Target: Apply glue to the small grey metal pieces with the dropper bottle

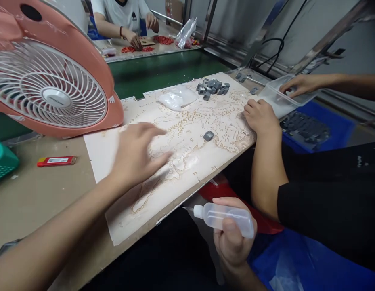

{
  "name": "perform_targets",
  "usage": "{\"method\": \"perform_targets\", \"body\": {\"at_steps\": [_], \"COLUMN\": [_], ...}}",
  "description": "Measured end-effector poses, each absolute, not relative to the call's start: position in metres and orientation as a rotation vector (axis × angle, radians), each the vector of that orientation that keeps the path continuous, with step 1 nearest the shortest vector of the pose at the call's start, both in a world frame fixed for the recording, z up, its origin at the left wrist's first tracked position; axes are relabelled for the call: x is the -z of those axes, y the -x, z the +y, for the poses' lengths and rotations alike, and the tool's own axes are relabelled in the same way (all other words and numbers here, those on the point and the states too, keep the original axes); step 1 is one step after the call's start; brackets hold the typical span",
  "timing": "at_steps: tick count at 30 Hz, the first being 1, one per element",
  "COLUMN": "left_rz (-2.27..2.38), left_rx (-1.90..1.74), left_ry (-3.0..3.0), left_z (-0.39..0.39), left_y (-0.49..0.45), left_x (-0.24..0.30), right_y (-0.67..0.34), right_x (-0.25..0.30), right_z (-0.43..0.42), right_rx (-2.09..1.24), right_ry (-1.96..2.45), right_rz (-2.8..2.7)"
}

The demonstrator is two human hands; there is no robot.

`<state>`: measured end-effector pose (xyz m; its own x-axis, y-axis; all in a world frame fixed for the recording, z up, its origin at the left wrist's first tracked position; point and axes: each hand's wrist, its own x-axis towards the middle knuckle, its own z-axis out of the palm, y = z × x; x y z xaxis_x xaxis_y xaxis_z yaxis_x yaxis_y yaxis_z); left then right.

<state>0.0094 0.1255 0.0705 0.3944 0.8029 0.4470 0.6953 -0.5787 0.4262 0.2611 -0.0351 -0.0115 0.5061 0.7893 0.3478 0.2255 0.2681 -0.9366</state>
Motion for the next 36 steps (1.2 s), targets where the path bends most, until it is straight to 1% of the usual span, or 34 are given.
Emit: {"method": "perform_targets", "body": {"at_steps": [3,4,7,9,11,14,16,18,21,25,29,36], "left_rz": [1.259,1.262,1.273,1.250,1.202,1.156,1.153,1.166,1.273,1.385,1.395,1.353], "left_rx": [-0.566,-0.511,-0.481,-0.496,-0.498,-0.464,-0.480,-0.580,-0.663,-0.764,-0.830,-0.813], "left_ry": [-2.500,-2.484,-2.456,-2.456,-2.466,-2.471,-2.447,-2.395,-2.332,-2.257,-2.232,-2.228], "left_z": [0.180,0.192,0.208,0.207,0.201,0.174,0.141,0.100,0.041,0.005,0.003,0.003], "left_y": [-0.116,-0.148,-0.215,-0.226,-0.212,-0.155,-0.106,-0.061,-0.020,-0.011,-0.014,-0.014], "left_x": [-0.048,-0.040,-0.025,-0.022,-0.024,-0.028,-0.028,-0.025,-0.016,-0.004,0.003,0.001], "right_y": [-0.266,-0.267,-0.270,-0.272,-0.274,-0.275,-0.274,-0.271,-0.263,-0.249,-0.239,-0.226], "right_x": [0.025,0.027,0.028,0.027,0.025,0.020,0.016,0.013,0.010,0.011,0.017,0.017], "right_z": [-0.041,-0.043,-0.046,-0.047,-0.047,-0.045,-0.041,-0.036,-0.029,-0.029,-0.033,-0.031], "right_rx": [-0.421,-0.386,-0.312,-0.300,-0.340,-0.478,-0.581,-0.661,-0.737,-0.839,-0.847,-0.831], "right_ry": [1.240,1.230,1.261,1.259,1.235,1.226,1.204,1.162,1.148,1.119,1.138,1.181], "right_rz": [-0.965,-0.966,-0.969,-0.960,-0.956,-0.953,-0.923,-0.911,-0.943,-0.935,-0.958,-0.947]}}
